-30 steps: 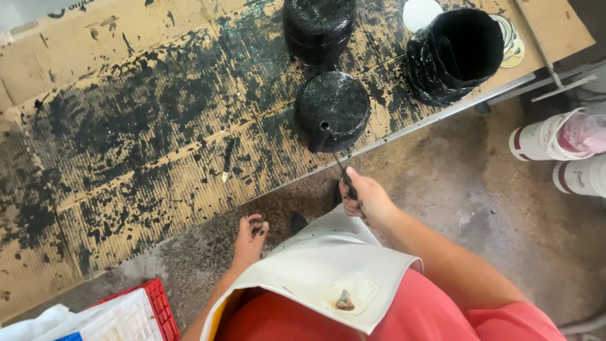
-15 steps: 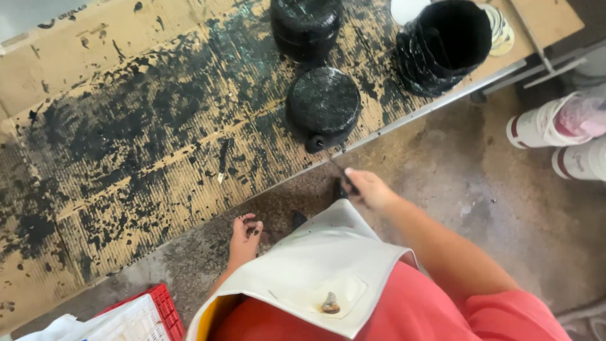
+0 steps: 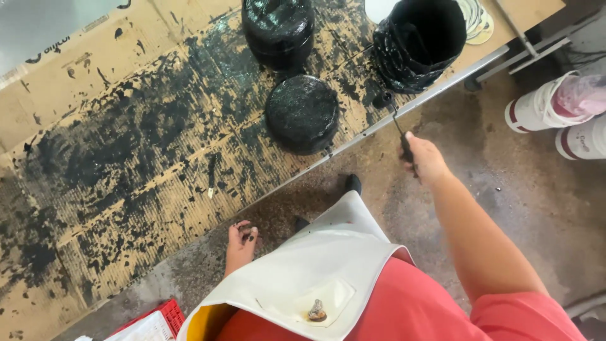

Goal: Labeling waxed cheese wheels and dipping new cheese wheels into a black wax bath

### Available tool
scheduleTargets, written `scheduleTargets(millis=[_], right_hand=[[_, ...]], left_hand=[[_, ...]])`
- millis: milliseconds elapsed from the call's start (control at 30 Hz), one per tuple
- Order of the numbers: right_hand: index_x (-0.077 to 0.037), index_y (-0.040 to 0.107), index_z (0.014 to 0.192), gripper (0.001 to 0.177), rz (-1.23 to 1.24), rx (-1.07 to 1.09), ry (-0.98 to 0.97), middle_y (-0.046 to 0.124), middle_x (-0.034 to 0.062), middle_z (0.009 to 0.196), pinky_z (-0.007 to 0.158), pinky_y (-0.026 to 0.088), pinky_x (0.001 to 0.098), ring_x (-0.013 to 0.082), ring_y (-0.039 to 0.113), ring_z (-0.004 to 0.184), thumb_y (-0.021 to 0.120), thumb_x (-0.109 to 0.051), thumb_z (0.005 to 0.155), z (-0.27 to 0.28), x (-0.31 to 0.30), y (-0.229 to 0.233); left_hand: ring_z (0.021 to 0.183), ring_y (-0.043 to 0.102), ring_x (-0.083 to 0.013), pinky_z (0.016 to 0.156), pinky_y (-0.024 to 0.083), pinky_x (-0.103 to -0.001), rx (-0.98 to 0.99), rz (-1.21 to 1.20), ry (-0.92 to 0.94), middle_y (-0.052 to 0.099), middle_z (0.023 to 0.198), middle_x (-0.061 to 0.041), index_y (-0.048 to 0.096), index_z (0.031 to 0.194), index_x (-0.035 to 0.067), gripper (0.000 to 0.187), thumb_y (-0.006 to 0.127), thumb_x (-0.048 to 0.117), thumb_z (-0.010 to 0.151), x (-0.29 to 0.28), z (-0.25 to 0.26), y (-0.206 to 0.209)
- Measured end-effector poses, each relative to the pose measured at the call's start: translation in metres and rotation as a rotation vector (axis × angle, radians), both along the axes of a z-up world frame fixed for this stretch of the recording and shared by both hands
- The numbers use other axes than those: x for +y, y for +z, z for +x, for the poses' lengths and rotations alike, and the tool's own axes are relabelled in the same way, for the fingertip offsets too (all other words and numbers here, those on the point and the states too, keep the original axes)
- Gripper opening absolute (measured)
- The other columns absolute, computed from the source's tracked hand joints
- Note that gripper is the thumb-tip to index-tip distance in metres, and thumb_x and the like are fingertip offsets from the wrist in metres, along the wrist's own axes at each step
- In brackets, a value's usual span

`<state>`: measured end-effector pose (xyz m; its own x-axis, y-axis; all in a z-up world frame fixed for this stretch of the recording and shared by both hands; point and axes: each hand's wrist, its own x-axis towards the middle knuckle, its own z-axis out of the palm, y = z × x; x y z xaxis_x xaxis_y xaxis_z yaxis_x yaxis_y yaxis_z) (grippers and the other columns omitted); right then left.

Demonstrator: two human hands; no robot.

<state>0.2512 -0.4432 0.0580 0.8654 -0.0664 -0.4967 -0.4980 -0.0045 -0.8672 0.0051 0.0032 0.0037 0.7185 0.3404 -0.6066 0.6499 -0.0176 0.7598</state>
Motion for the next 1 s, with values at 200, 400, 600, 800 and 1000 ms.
scheduleTargets(millis=[200, 400, 600, 800, 1000], right_hand=[[-0.009, 0.064, 0.087, 0.046, -0.204, -0.186, 0.030, 0.048, 0.0086, 0.056, 0.037, 0.044, 0.0308, 0.0196, 0.048, 0.041, 0.045, -0.038, 0.117, 0.034, -0.055, 0.008], [-0.012, 0.059, 0.082, 0.045, -0.196, -0.142, -0.077, 0.051, 0.0080, 0.058, 0.036, 0.044, 0.0295, 0.0176, 0.051, 0.044, 0.047, -0.041, 0.114, 0.098, -0.094, -0.011], [-0.017, 0.055, 0.082, 0.044, -0.233, 0.221, 0.134, 0.057, 0.0029, 0.071, 0.039, 0.029, 0.0306, 0.0158, 0.048, 0.048, 0.048, -0.054, 0.103, 0.157, -0.129, -0.044], [-0.013, 0.056, 0.083, 0.045, -0.135, 0.296, 0.421, 0.058, 0.0066, 0.071, 0.040, 0.037, 0.0308, 0.0162, 0.048, 0.048, 0.046, -0.050, 0.106, 0.171, -0.167, -0.102], [-0.005, 0.065, 0.097, 0.044, -0.096, 0.220, 0.797, 0.074, 0.0106, 0.081, 0.066, 0.056, 0.0322, 0.0189, 0.068, 0.064, 0.041, -0.041, 0.106, 0.193, -0.176, -0.067]], left_hand=[[0.102, 0.069, -0.0264, 0.097, 0.054, -0.045, 0.000, 0.029, -0.011, 0.072, 0.111, -0.014, 0.050, 0.135, 0.012, 0.037, 0.063, 0.028, 0.104, -0.017, 0.024, -0.022], [0.111, 0.069, -0.0292, 0.104, 0.050, -0.050, 0.105, -0.040, 0.088, 0.073, 0.118, -0.014, 0.049, 0.138, 0.010, 0.036, 0.057, 0.027, 0.108, -0.082, 0.093, 0.048], [0.094, 0.068, -0.0303, 0.086, 0.056, -0.043, -0.016, -0.170, 0.298, 0.068, 0.106, -0.021, 0.049, 0.134, 0.001, 0.039, 0.059, 0.020, 0.101, -0.109, 0.112, -0.015], [0.091, 0.071, -0.0283, 0.083, 0.054, -0.044, 0.051, -0.071, 0.304, 0.070, 0.112, -0.018, 0.052, 0.129, 0.006, 0.036, 0.061, 0.025, 0.099, -0.139, 0.114, -0.037], [0.104, 0.070, -0.0359, 0.091, 0.051, -0.054, 0.316, -0.055, 0.248, 0.070, 0.118, -0.022, 0.046, 0.142, 0.006, 0.052, 0.055, 0.033, 0.098, -0.169, 0.145, 0.004]])
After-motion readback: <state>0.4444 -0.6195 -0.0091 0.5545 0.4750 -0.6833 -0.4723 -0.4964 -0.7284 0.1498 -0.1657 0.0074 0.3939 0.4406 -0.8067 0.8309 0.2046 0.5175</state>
